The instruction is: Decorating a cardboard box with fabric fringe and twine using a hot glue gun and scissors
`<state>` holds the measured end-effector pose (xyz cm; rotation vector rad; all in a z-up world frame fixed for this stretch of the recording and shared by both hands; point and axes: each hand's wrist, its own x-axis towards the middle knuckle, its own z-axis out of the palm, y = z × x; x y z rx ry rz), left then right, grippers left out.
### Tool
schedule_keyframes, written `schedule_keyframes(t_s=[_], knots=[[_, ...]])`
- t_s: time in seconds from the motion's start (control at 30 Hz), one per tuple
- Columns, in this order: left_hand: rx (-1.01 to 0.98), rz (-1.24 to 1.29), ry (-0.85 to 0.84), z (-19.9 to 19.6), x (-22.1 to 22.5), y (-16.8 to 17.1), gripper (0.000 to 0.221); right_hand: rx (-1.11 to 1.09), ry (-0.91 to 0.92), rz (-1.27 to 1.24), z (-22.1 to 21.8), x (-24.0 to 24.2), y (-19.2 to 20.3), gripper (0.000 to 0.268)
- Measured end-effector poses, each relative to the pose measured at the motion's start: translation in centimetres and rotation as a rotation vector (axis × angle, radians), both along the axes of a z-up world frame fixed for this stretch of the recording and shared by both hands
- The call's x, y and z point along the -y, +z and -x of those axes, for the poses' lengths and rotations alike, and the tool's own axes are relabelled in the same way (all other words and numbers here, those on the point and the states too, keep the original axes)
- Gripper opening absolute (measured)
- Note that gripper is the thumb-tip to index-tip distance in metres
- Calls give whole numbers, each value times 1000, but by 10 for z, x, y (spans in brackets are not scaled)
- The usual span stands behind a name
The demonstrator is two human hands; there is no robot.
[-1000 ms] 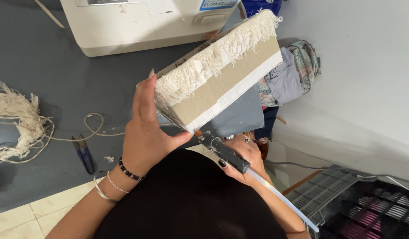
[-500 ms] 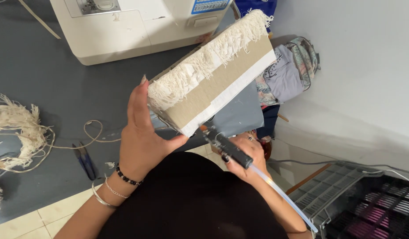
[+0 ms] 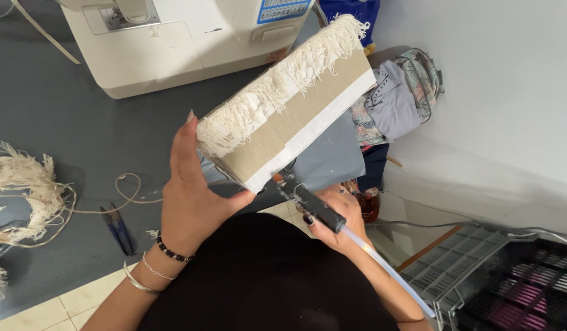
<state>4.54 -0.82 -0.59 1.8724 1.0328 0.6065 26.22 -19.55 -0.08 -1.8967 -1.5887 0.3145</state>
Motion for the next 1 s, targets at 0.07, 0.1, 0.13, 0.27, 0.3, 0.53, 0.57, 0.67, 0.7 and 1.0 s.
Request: schedule_keyframes(t_s=[0.07,0.1,0.13,0.27,0.3,0.53,0.57,0.67,0.7,1.0], knots=[[-5,7,9,-1,-2,4,132,-31,39,32,-1,0,2,41],[-36,45,4,-1,-3,6,130,-8,15,4,-5,-1,1,42],[-67,82,0,-1,-3,9,129,16,-9,-24,-8,-2,0,44],[-15,30,-1,-1,-2,0,127,-10,19,-20,-9,-1,-2,44],[-15,20,7,-1,-1,0,129,-18,41,-40,-8,-3,0,42],[7,32,15,-1,-1,2,133,-49,84,-59,-15,-3,0,40],[7,29,14,0,-1,-1,133,-50,83,-62,-15,-4,1,40],[5,-30,0,0,-1,-3,134,-20,80,-19,-15,-4,5,46],[-5,-20,5,0,-1,-2,135,-38,16,3,-16,-4,7,46],[-53,10,10,-1,0,1,135,-17,2,-59,-23,-8,5,43]])
